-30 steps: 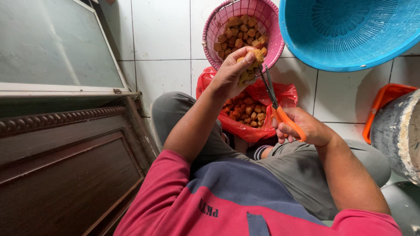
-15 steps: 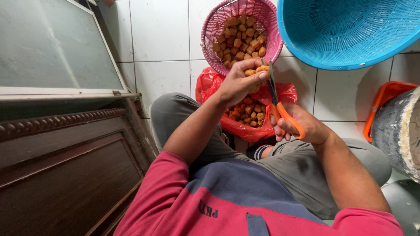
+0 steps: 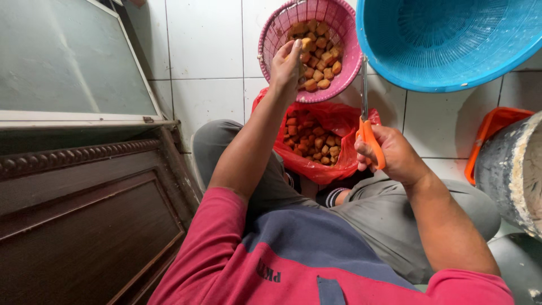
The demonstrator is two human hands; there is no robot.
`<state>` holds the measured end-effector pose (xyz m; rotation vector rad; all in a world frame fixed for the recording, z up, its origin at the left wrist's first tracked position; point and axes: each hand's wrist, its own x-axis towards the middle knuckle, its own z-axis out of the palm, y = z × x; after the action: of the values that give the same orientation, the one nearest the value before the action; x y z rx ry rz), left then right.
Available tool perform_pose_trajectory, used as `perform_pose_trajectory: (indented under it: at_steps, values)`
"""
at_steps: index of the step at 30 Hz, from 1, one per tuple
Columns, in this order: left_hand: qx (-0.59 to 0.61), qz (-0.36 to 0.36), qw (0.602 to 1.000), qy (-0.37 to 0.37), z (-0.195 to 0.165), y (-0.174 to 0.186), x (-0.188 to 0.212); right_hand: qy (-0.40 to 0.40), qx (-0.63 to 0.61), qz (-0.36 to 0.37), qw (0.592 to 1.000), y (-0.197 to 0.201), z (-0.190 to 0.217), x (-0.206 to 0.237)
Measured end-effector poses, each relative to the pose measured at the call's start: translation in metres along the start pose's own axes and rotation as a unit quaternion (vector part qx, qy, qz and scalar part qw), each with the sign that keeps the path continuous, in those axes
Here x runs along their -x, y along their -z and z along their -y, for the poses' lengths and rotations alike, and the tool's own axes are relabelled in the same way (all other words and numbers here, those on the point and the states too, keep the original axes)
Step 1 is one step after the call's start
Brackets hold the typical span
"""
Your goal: The person sits on the floor and uses orange-handled scissors to trim edges off pieces of fried tofu. They take pieces from a red plastic bag, cut them over the bag so trimmings fall in, and place the trimmed pieces into a pink basket.
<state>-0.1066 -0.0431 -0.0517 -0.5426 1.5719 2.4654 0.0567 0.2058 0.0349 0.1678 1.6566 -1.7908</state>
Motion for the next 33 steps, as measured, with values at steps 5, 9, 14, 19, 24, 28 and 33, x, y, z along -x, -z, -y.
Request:
perform_pose_trajectory:
  at_steps: [5, 9, 14, 19, 24, 28, 33]
  values:
    - [0.237, 0.204, 0.945, 0.095, -0.005, 0.000, 0.019, 0.000, 0.020, 0.034, 0.999, 0.006, -0.002, 0.006]
    - [0.271, 0.332, 0.901, 0.073, -0.009, -0.016, 0.054, 0.006, -0.003, 0.038, 0.999, 0.001, -0.002, 0.004]
    - [0.110, 0.246, 0.962, 0.031, 0.028, -0.041, 0.105, 0.194, 0.079, -0.104, 0.972, -0.012, -0.001, 0.000]
    - [-0.038, 0.187, 0.971, -0.141, 0.065, -0.052, 0.128, 0.194, 0.138, -0.171, 0.956, -0.022, -0.001, -0.005]
    - [-0.041, 0.184, 0.975, -0.120, 0.055, -0.056, 0.126, 0.200, 0.141, -0.192, 0.950, -0.008, -0.003, -0.001]
    - [-0.048, 0.311, 0.948, 0.043, 0.033, -0.045, 0.116, 0.267, 0.003, -0.189, 0.945, 0.003, -0.002, -0.002]
    - [0.019, 0.341, 0.934, 0.108, 0.034, -0.047, 0.120, 0.225, 0.039, -0.222, 0.948, 0.002, 0.002, 0.000]
